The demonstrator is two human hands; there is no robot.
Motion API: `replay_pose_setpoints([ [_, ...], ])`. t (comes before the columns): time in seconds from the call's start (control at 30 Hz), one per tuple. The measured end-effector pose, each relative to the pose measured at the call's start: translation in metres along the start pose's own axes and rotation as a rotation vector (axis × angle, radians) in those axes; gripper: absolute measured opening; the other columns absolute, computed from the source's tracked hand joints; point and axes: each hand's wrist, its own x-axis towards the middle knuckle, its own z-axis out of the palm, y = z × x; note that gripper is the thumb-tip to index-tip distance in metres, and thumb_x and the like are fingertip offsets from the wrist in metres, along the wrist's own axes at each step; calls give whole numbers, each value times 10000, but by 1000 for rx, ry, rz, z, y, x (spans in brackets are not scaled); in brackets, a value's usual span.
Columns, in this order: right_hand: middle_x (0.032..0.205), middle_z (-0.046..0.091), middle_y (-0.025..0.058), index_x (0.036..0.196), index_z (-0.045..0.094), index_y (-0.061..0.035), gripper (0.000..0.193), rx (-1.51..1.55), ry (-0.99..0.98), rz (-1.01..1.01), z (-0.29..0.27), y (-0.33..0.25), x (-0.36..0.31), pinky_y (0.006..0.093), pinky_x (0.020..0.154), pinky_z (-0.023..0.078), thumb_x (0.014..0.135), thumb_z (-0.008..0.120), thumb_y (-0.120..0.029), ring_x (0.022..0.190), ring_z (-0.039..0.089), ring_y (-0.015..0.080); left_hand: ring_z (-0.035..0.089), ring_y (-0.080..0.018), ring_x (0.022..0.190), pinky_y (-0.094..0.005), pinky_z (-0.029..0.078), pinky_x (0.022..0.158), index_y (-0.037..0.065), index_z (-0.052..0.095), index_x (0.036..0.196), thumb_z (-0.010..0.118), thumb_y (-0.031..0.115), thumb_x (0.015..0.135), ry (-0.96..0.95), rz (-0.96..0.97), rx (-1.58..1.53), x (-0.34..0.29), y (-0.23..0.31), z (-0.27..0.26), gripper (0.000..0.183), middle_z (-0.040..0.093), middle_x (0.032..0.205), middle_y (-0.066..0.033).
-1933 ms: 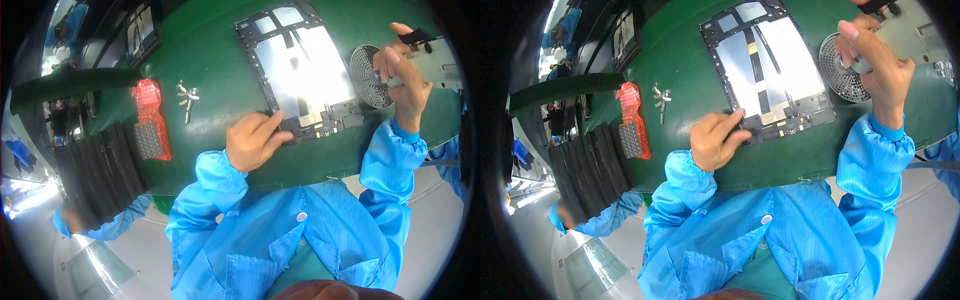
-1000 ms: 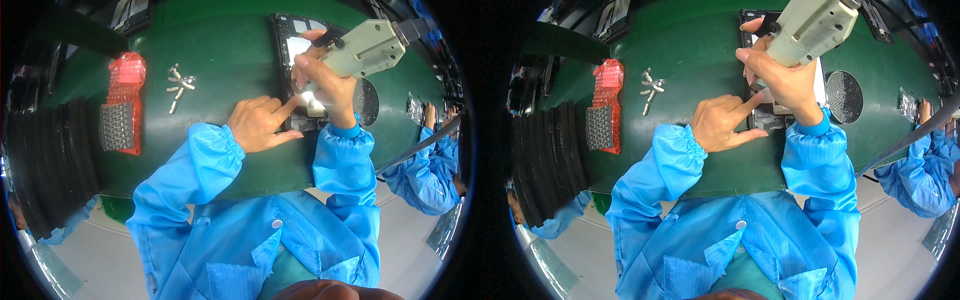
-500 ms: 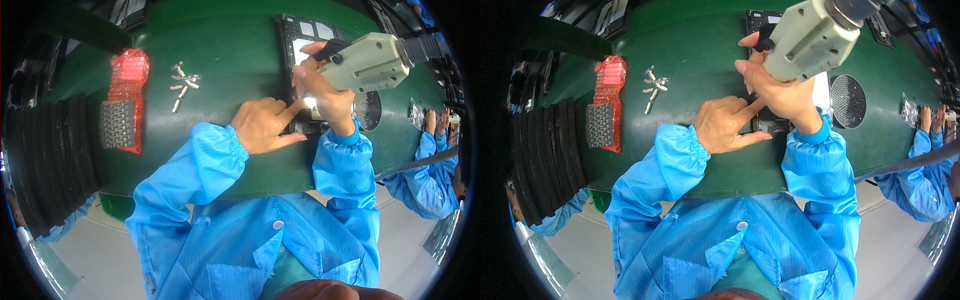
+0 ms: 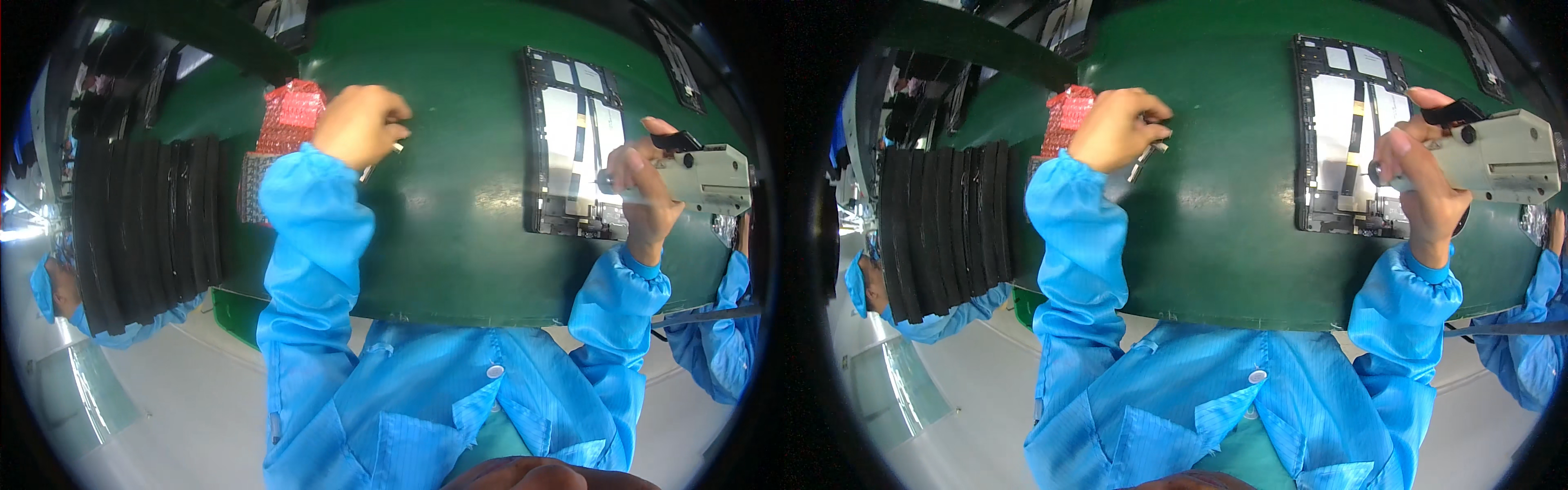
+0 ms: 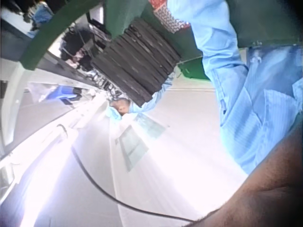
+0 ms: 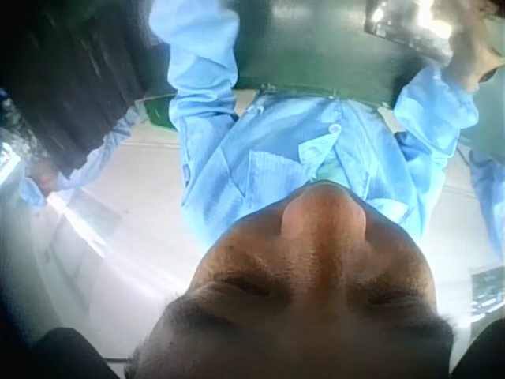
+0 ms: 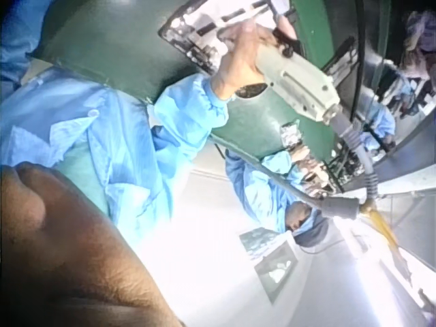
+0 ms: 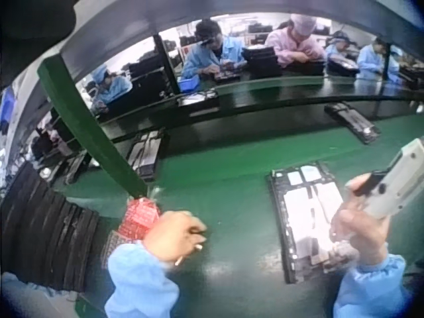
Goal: The person separates small metal brackets from strips by hand, positions them onto tablet frames, and secures them with screws using an electric screwdriver.
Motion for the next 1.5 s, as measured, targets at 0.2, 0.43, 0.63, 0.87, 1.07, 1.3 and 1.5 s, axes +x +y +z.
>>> replay_pose_setpoints([
  [0.2, 609, 534, 64, 1116, 473, 96, 418, -185, 139, 59, -42, -14, -9, 268, 492, 426, 748, 603, -52, 488, 503, 139, 632, -220, 655, -323, 483, 607, 28, 676, 757, 735, 133, 661, -308, -204, -128, 6, -26, -9, 155, 647, 693, -113],
  [0.43, 603, 550, 47, 1037, 526, 75, 365, -89, 228, 5, -76, 5, 6, 259, 463, 414, 718, 669, -29, 475, 520, 132, 554, -98, 635, -237, 426, 541, -9, 597, 705, 668, 51, 755, -256, -178, -224, -9, -37, -14, 105, 571, 667, -46],
  [0.63, 627, 550, 66, 1017, 520, 47, 308, -71, 279, -9, -99, 17, 0, 275, 467, 419, 733, 630, 6, 479, 505, 137, 575, -91, 602, -193, 466, 565, -23, 575, 865, 607, 18, 822, -225, -306, -526, -10, -15, -17, 67, 603, 719, -51],
  [0.87, 588, 545, 36, 1023, 510, 26, 340, -28, 334, 141, -94, 17, 3, 244, 430, 424, 716, 653, 51, 463, 542, 131, 572, -83, 655, -193, 462, 587, -31, 572, 1066, 555, 33, 861, -293, -180, -735, 2, 42, 33, 215, 602, 785, -47],
  [1.07, 591, 546, 44, 1003, 523, 35, 313, -141, 272, 72, -97, 24, 7, 252, 434, 411, 723, 661, 14, 467, 526, 130, 560, -78, 653, -193, 449, 575, -40, 574, 1015, 531, 41, 878, -351, -195, -659, 4, 47, 37, 164, 594, 796, -44],
  [1.3, 585, 540, 40, 996, 536, 37, 301, -204, 263, 43, -95, 24, 4, 245, 422, 386, 723, 658, 3, 469, 519, 126, 575, -100, 657, -202, 455, 565, -32, 544, 1024, 512, 69, 897, -245, -142, -934, 3, 47, 53, 165, 616, 870, -98],
  [1.5, 623, 558, 51, 1064, 526, 61, 371, -237, 335, -29, -89, 21, 2, 256, 492, 411, 735, 665, -38, 509, 523, 131, 582, -102, 672, -225, 463, 565, -17, 559, 1108, 528, 53, 869, -119, -307, -991, 5, 51, 71, 250, 620, 894, -119],
])
